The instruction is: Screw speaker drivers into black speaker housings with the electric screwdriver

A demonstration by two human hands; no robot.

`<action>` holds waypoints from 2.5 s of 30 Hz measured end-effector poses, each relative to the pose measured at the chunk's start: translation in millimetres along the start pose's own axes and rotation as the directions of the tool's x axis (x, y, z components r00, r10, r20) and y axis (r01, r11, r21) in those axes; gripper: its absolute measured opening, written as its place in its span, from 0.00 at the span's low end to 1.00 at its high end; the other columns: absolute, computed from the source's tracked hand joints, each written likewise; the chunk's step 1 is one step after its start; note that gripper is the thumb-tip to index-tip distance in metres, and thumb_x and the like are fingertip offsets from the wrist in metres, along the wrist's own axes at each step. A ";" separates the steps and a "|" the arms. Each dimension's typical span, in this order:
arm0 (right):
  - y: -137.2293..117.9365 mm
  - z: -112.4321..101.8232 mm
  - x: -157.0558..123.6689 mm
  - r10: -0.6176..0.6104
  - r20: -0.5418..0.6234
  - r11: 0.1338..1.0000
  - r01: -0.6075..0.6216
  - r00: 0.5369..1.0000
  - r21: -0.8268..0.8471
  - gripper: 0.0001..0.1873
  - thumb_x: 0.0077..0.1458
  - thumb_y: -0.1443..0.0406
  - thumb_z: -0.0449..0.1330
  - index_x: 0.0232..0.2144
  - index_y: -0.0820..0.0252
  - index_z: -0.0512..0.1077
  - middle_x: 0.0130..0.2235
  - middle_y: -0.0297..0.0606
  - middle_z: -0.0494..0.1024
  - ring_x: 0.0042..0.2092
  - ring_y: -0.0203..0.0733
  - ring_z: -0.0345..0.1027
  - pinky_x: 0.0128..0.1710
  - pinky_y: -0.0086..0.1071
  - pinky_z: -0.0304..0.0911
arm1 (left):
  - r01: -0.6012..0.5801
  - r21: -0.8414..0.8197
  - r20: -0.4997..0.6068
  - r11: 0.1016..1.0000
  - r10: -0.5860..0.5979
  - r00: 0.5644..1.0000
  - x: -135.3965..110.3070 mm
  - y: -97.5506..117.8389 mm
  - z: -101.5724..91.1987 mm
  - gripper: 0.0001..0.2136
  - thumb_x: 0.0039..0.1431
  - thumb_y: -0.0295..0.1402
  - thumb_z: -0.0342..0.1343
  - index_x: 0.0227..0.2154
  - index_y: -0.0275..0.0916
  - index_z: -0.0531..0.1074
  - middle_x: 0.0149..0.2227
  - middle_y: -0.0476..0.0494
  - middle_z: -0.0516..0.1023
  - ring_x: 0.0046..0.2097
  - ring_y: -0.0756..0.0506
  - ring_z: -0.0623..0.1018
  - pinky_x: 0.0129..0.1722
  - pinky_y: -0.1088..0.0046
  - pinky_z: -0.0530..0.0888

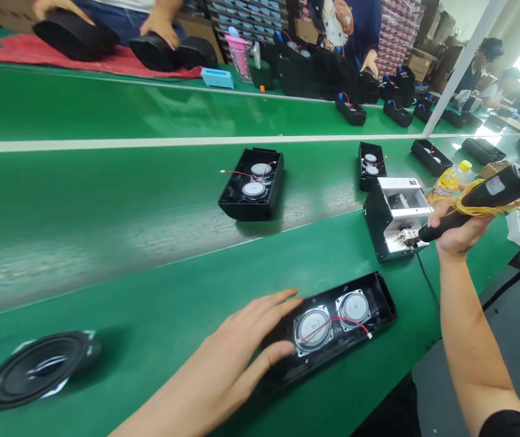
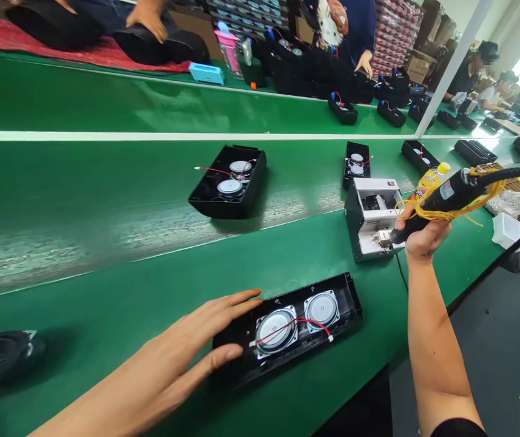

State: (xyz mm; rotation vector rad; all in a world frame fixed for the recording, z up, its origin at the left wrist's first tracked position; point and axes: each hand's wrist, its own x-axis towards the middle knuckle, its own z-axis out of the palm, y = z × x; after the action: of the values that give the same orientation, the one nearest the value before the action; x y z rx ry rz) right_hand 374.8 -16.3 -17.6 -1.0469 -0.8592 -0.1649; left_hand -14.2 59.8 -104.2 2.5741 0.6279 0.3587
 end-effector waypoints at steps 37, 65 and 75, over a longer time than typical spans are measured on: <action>-9.0 -8.6 -0.7 0.050 -0.074 0.998 -0.047 0.996 0.053 0.37 0.52 0.30 0.50 0.40 0.54 0.65 0.19 0.23 0.64 0.15 0.33 0.53 0.14 0.27 0.53 | 0.158 -0.168 0.038 0.973 -0.153 0.987 21.2 33.7 18.1 0.23 0.63 0.39 0.61 0.59 0.45 0.66 0.58 0.41 0.76 0.57 0.37 0.78 0.56 0.57 0.78; -3.7 -12.7 -9.0 0.095 -0.033 0.995 -0.094 0.995 0.041 0.37 0.52 0.30 0.49 0.42 0.54 0.65 0.19 0.23 0.65 0.15 0.34 0.54 0.14 0.28 0.54 | 0.158 -0.147 0.035 0.976 -0.155 0.987 22.3 34.5 15.7 0.23 0.63 0.41 0.60 0.59 0.46 0.66 0.57 0.42 0.77 0.56 0.38 0.79 0.53 0.60 0.79; -5.2 -27.4 -11.2 0.047 -0.082 0.997 -0.041 0.996 0.073 0.37 0.52 0.30 0.49 0.42 0.53 0.66 0.19 0.23 0.65 0.15 0.34 0.51 0.13 0.26 0.51 | 0.202 -0.144 0.079 0.969 -0.192 0.978 23.6 43.1 12.3 0.24 0.63 0.39 0.61 0.60 0.46 0.65 0.59 0.41 0.75 0.58 0.37 0.77 0.54 0.58 0.79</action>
State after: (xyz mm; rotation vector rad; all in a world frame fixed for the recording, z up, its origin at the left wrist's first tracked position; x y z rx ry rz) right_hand 379.5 -44.3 -27.6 -0.9853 -0.7606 -0.1389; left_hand 26.3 32.7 -90.1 2.3448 0.7942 0.2450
